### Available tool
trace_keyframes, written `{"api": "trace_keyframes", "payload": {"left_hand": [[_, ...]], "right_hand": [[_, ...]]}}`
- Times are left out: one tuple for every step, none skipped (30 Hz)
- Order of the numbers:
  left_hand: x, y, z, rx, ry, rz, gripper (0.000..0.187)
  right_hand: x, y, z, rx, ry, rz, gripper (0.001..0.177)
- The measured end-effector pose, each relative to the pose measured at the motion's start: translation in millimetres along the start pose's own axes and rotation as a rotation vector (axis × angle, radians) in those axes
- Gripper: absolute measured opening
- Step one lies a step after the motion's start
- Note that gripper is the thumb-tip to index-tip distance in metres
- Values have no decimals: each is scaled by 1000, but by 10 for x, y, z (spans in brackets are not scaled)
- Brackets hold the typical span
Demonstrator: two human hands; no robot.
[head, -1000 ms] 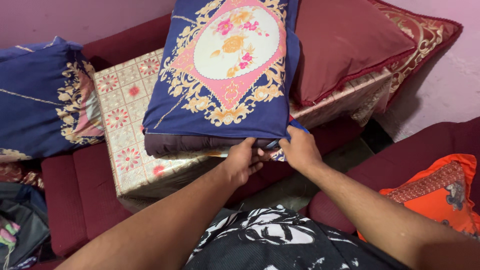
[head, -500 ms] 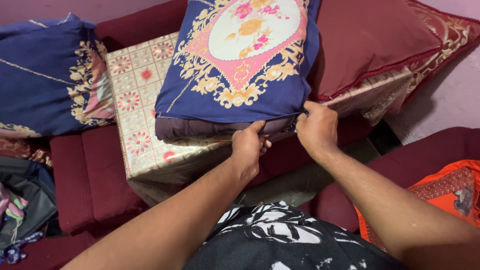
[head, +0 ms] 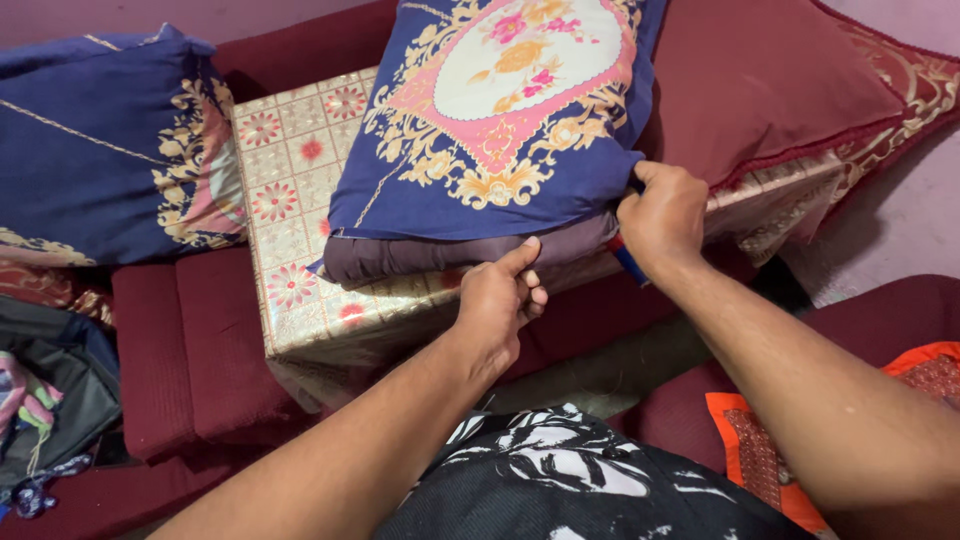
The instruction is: The person wipes a blue patterned pillow with a multi-colored cloth, then removes the pillowcase to reveal a plain grey pillow. They continue to wipe the grey pillow and smooth it out.
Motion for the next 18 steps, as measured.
{"api": "trace_keyframes", "payload": {"left_hand": [[-2, -8, 36, 17, -18, -9, 27], [4, -9, 70, 34, -36, -18, 29], [17, 15, 87, 52, -48, -21, 31], [32, 50, 91, 70, -34, -14, 34], [47, 70, 107, 91, -21, -9, 37], [72, 83, 114, 111, -8, -5, 39], [101, 103, 121, 121, -8, 1, 39], [129, 126, 126, 131, -9, 7, 39], [147, 158, 131, 137, -11, 13, 39], [163, 209, 136, 145, -28, 44, 38], [181, 243, 142, 154, -49, 72, 37], [195, 277, 151, 163, -69, 100, 37], [202, 315, 151, 180, -63, 126, 37], [207, 355, 152, 197, -56, 152, 40], [214, 397, 141, 214, -45, 181, 43], [227, 419, 128, 213, -33, 197, 47], [239, 434, 113, 210, -22, 214, 52], [242, 448, 97, 208, -12, 230, 57]], "right_hand": [[4, 27, 3, 14, 8, 16, 22], [8, 50, 10, 15, 13, 34, 22], [0, 46, 45, 9, 16, 48, 22], [-12, 45, 76, 3, 20, 61, 23], [-34, 58, 91, -14, 27, 67, 24], [-66, 72, 109, -31, 34, 73, 26], [-111, 79, 131, -48, 44, 79, 28], [-169, 92, 154, -29, 22, 67, 38], [-242, 123, 161, -10, 3, 58, 48], [-317, 148, 186, 8, -16, 50, 58], [-385, 190, 198, 43, -2, 67, 59], [-454, 232, 213, 78, 11, 84, 60], [-513, 273, 223, 112, 24, 101, 61], [-573, 354, 226, 93, 11, 174, 58], [-637, 428, 224, 69, -2, 246, 55], [-679, 482, 228, 44, -15, 318, 53], [-680, 473, 219, 18, -12, 309, 52], [-677, 466, 199, -9, -9, 300, 51]]}}
Point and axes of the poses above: each hand's wrist, its own x-axis towards the middle knuckle, its own z-axis out of the back of the hand, y = z × x, the point moved 6 cm from there along x, towards the middle knuckle, and after that the axes turned 5 degrees about -x, right-handed, at the moved point
